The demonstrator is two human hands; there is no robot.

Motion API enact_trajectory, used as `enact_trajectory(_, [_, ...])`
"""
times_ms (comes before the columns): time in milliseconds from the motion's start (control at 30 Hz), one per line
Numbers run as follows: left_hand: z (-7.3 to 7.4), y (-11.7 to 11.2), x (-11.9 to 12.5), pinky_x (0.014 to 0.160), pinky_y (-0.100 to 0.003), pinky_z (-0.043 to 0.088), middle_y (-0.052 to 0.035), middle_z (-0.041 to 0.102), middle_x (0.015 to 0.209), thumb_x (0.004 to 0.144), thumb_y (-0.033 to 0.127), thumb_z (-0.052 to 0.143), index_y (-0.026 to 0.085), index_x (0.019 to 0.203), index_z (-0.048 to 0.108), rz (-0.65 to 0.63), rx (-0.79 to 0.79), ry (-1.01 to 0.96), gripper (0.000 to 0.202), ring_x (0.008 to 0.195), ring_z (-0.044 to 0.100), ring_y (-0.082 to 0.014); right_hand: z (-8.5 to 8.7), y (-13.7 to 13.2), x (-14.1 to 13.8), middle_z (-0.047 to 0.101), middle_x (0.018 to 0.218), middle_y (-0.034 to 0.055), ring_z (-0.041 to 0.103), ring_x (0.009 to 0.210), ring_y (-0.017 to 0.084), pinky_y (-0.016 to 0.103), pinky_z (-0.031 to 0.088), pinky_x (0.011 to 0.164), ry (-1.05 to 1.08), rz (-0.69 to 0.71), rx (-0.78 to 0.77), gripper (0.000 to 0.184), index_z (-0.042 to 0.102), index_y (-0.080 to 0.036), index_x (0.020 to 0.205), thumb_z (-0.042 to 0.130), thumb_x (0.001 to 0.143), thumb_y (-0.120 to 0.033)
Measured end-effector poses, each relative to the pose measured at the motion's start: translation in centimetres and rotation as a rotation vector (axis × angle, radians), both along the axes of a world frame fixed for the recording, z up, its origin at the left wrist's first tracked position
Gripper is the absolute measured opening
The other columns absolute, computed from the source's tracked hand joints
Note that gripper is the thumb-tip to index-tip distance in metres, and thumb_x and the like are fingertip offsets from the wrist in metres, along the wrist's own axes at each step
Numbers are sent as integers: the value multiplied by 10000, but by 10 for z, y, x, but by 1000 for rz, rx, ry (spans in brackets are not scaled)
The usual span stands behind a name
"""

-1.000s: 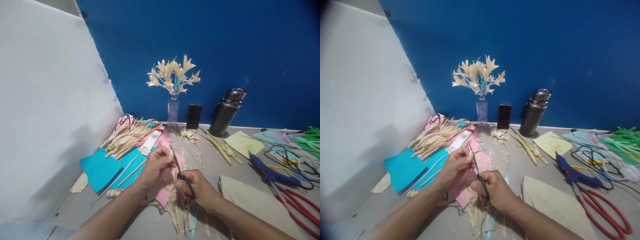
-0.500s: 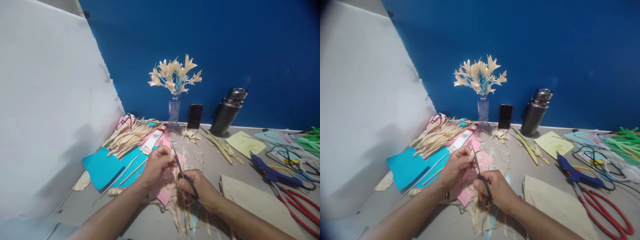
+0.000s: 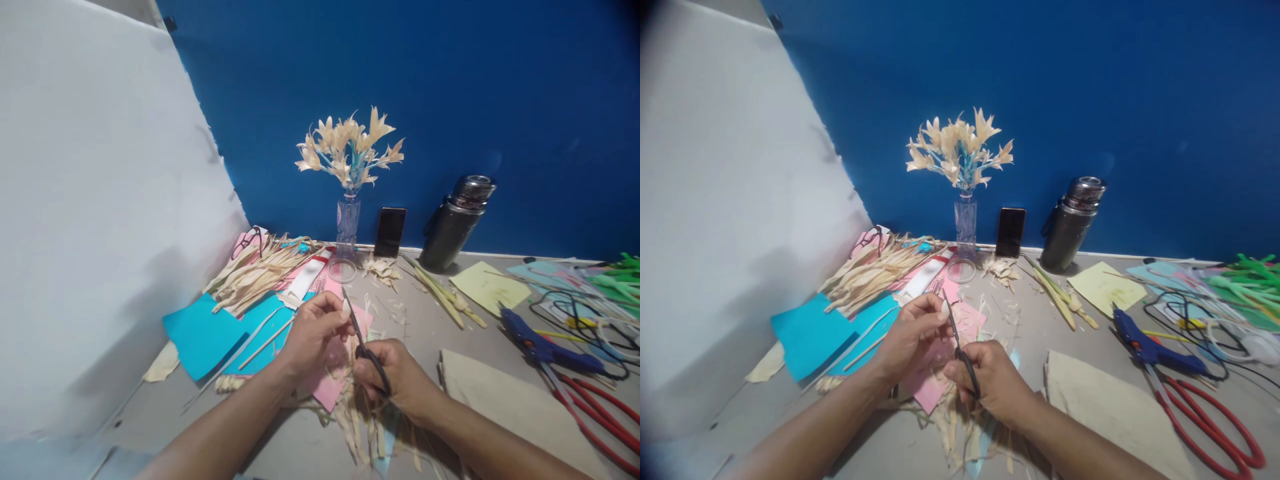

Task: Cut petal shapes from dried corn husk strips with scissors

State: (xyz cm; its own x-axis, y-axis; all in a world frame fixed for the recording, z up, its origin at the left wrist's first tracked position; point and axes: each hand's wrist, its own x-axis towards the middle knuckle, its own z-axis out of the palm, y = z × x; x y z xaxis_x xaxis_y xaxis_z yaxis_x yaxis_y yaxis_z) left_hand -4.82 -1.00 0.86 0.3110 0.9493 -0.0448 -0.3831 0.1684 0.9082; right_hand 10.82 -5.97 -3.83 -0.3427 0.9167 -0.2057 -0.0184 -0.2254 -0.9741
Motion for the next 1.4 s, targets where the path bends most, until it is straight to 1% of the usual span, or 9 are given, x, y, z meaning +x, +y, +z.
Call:
enact_trajectory(133, [-1,1,0,555,-218,414,-5,611,590,703,188,701,158,688,553,-14,-9,-13,151,562,579,-116,2,0,1,521,464,-10,440,385,85,209,320,393,-5,-2,-21,539,510,-159,582,692,700,-652])
enact_trajectory(333, [-5,4,0,520,-211,410,8,607,590,694,171,693,165,694,526,5,-64,-56,167,529,566,-110,11,-1,2,559,529,12,470,444,93,205,338,425,-46,78,113,584,546,-143,598,606,742,-706])
enact_trajectory(500, [-7,3,2,526,-204,415,2,613,576,704,175,693,162,695,532,8,-74,-72,162,518,550,-99,9,0,-1,545,503,3,465,414,90,205,346,405,-29,44,57,584,518,-155,587,645,697,-715])
enact_trajectory(733, [-12,3,1,527,-195,411,1,620,599,707,212,728,165,720,546,7,-78,-82,188,537,556,-95,4,0,-2,521,477,-7,428,385,75,199,318,377,-34,7,13,549,507,-161,560,688,683,-664])
enact_trajectory(867, [-11,2,1,523,-198,411,3,616,600,692,229,744,165,722,547,5,-84,-92,210,535,555,-95,5,-1,-2,510,455,-14,413,377,71,197,304,381,-28,-14,-9,525,497,-163,542,704,688,-623])
enact_trajectory(1033, [-9,2,2,509,-195,398,0,619,594,690,206,727,165,712,535,10,-111,-83,198,532,563,-102,11,-2,-1,555,522,4,458,420,91,204,331,400,-47,40,54,545,532,-159,588,635,723,-677])
enact_trajectory(1133, [-9,2,2,518,-205,401,-4,624,592,694,170,689,167,697,522,-8,-91,-92,167,517,553,-101,13,-2,0,562,537,5,471,431,99,208,327,406,-36,76,75,552,533,-163,609,614,730,-696])
enact_trajectory(1267, [-9,1,1,546,-217,409,-11,617,586,684,163,676,164,671,523,13,-34,-66,154,528,547,-104,10,-1,2,552,521,7,449,437,96,213,311,419,-36,78,89,561,529,-159,585,611,738,-692])
enact_trajectory(1400, [-9,1,0,547,-219,411,-2,596,585,692,194,690,167,671,534,27,-53,-44,160,548,552,-112,6,-1,1,536,493,-2,421,414,84,209,305,411,-20,47,52,539,515,-160,580,646,728,-662])
